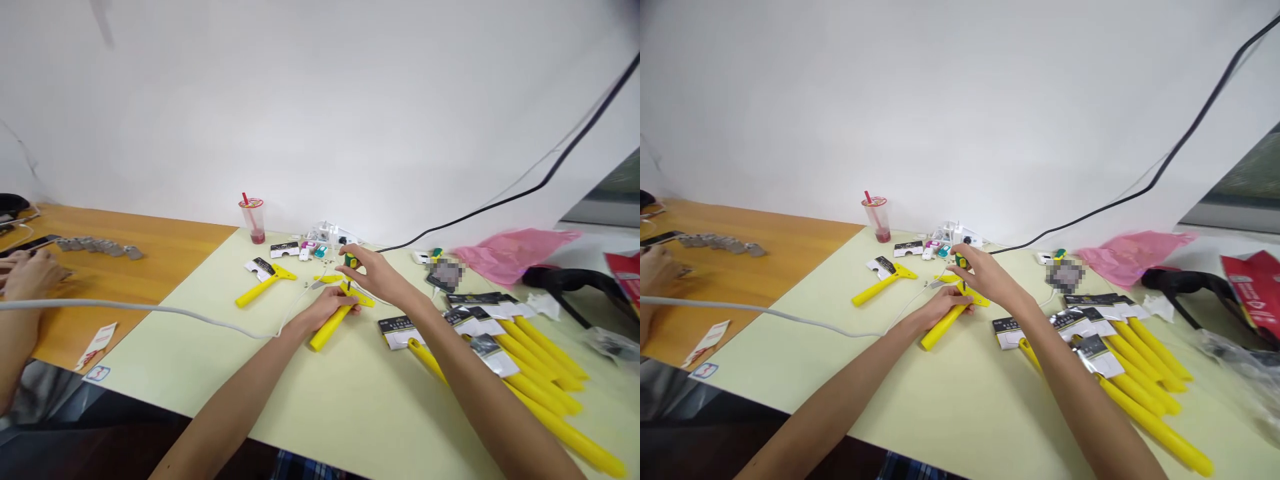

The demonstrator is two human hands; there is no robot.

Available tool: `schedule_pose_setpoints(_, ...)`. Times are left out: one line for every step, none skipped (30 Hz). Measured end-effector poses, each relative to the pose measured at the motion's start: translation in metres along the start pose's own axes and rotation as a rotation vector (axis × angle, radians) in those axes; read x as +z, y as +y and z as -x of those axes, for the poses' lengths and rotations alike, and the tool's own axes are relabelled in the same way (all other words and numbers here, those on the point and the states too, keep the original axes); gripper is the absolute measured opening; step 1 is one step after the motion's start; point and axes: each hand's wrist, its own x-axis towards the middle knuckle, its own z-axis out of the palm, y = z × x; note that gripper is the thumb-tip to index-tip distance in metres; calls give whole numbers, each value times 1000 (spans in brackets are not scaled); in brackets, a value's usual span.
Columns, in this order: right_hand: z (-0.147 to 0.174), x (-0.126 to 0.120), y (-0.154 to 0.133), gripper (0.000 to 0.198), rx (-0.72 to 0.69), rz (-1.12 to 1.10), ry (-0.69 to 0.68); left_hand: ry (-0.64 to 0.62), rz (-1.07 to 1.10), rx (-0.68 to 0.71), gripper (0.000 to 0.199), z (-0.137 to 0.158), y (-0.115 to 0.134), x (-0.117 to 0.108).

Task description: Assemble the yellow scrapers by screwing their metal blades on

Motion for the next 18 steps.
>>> schedule_pose_setpoints(1, 2, 2, 25, 5, 3, -4, -6, -5, -9, 41, -1, 0, 0)
schedule_pose_setpoints(3, 3, 4, 26, 7, -7, -16, -10, -3, -18, 41, -2, -1, -1)
schedule_pose_setpoints(5, 4, 6, 28, 0, -34, -35, -4, 4, -30, 41, -3, 0, -1)
schedule_pose_setpoints(6, 5, 9, 32, -13, -75, -56, -4, 7, -36, 41, -4, 0, 0)
schedule_pose_setpoints(7, 5, 11, 35, -20, -124, -72, -2, 11, -36, 40, -5, 1, 0)
schedule_pose_setpoints(8, 5, 13, 38, -19, -172, -83, 0, 13, -33, 40, -5, 1, 1)
schedule_pose_setpoints(8, 5, 15, 40, -9, -214, -87, 2, 14, -27, 40, -5, 2, 1)
schedule_pose_setpoints(8, 6, 17, 41, 8, -244, -83, 7, 16, -19, 40, -5, 4, 2)
schedule_pose_setpoints(8, 7, 20, 42, 24, -257, -70, 13, 18, -12, 40, -4, 5, 3)
schedule_pose_setpoints(8, 8, 22, 43, 33, -254, -49, 23, 21, -5, 40, -3, 6, 4)
schedule_pose_setpoints(8, 9, 25, 45, 36, -238, -21, 37, 24, 4, 39, -3, 7, 4)
schedule_pose_setpoints(9, 11, 27, 46, 34, -217, 11, 50, 27, 11, 39, -2, 7, 5)
schedule_pose_setpoints(8, 12, 29, 45, 28, -193, 41, 64, 30, 18, 39, -2, 7, 5)
schedule_pose_setpoints(8, 13, 31, 44, 20, -171, 73, 78, 33, 24, 39, -2, 6, 5)
schedule_pose_setpoints(8, 14, 32, 42, 11, -154, 99, 92, 37, 28, 39, -2, 5, 5)
schedule_pose_setpoints(8, 13, 32, 42, 3, -143, 114, 104, 42, 31, 39, -3, 4, 4)
schedule_pose_setpoints(7, 13, 31, 43, -8, -144, 115, 118, 48, 34, 39, -3, 4, 4)
schedule_pose_setpoints(7, 11, 29, 46, -20, -159, 101, 135, 54, 39, 38, -3, 3, 4)
